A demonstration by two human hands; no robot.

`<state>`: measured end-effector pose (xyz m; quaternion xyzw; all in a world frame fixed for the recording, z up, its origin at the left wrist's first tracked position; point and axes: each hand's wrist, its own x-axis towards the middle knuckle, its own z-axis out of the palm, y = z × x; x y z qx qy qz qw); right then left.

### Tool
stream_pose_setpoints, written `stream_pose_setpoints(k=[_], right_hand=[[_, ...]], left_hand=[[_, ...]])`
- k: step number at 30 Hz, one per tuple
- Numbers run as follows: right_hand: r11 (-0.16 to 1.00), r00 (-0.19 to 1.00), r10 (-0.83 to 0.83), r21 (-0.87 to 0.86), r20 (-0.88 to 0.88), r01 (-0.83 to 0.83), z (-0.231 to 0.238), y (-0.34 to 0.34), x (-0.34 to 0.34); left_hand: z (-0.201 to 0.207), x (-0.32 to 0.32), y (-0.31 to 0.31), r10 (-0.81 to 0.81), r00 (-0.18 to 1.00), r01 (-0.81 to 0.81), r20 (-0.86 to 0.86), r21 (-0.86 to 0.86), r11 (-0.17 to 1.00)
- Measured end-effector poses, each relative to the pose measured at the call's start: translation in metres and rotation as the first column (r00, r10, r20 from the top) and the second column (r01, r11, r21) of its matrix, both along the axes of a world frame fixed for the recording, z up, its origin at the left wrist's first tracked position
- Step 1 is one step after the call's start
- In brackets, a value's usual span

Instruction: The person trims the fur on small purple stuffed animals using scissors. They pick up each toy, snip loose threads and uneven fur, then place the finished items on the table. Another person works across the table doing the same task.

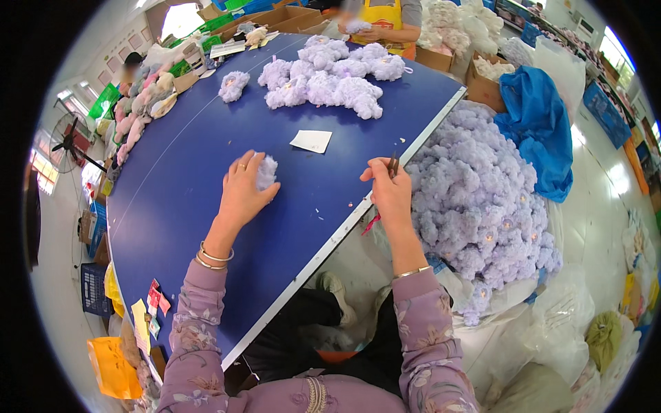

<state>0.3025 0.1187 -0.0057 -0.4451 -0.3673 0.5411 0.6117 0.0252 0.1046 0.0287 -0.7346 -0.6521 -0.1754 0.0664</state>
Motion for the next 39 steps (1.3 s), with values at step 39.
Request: stream_pose_setpoints(k=[39], right_hand=[[0.929, 0.903, 0.369, -0.073, 0.220, -0.362, 0.008, -0.016, -0.018]], left_hand=[[-0.044, 0.072, -0.004, -0.094, 0.007, 0.276, 0.996, 0.088, 0.957]])
